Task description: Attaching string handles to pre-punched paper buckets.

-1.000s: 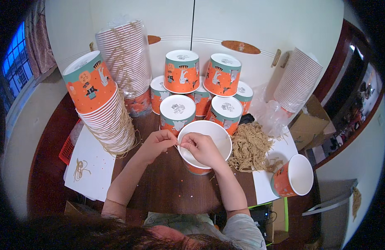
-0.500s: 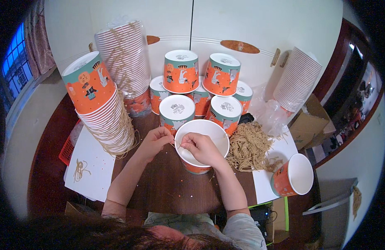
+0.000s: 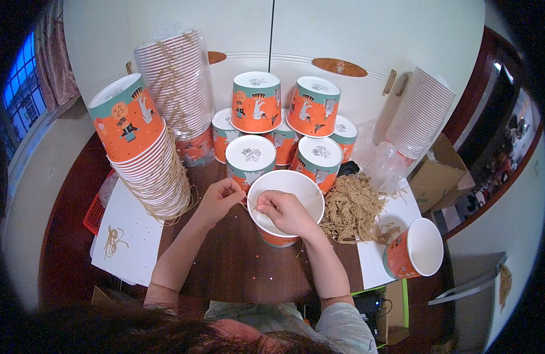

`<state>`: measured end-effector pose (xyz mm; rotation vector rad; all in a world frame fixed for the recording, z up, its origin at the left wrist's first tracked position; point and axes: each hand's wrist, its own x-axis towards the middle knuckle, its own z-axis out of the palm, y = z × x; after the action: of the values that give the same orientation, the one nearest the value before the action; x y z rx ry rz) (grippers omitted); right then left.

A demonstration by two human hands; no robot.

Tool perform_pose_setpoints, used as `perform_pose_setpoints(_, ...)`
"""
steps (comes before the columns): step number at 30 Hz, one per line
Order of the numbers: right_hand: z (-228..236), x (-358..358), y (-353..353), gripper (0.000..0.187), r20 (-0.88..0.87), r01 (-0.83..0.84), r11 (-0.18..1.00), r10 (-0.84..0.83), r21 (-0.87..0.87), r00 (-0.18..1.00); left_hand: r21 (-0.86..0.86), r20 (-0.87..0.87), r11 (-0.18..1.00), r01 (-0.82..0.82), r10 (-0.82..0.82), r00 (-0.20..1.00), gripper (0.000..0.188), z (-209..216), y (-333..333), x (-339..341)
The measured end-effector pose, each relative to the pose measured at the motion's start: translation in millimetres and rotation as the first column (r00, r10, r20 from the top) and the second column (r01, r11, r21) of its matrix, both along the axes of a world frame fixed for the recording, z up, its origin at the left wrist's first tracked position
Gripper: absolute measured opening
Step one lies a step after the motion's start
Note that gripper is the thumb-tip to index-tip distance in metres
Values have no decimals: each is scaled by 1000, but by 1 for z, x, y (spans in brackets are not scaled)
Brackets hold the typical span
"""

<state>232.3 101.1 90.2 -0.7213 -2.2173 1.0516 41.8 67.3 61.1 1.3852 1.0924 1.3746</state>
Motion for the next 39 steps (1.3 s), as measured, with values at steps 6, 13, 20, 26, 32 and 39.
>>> perform_pose_setpoints(6, 4, 1, -1, 7, 38, -17, 1000, 17, 5, 999, 15, -30, 1000, -17, 18, 999, 6, 0, 0, 1)
perform_pose_setpoints(13, 2, 3, 0, 5, -13, -30, 999, 29, -23, 999, 92, -233, 992, -87, 106, 967, 10, -3, 0, -2)
perform_pose_setpoints(20, -2, 3, 1, 3, -51, -130, 980, 124, -150, 991, 267, -355, 955, -126, 219, 909, 11, 0, -3, 4)
perform_pose_setpoints(26, 6, 2, -5, 4, 10, -111, 991, 112, -78, 994, 252, -421, 960, -124, 224, 879, 11, 9, -8, 4)
perform_pose_setpoints(32, 6, 0, -9, 6, -89, -39, 998, 35, -42, 995, 433, -456, 900, -48, 264, 850, 13, 22, -18, 5)
perform_pose_setpoints(39, 5, -2, -8, 7, -106, -52, 991, 39, -121, 994, 493, -497, 870, 35, 248, 831, 11, 25, -25, 13)
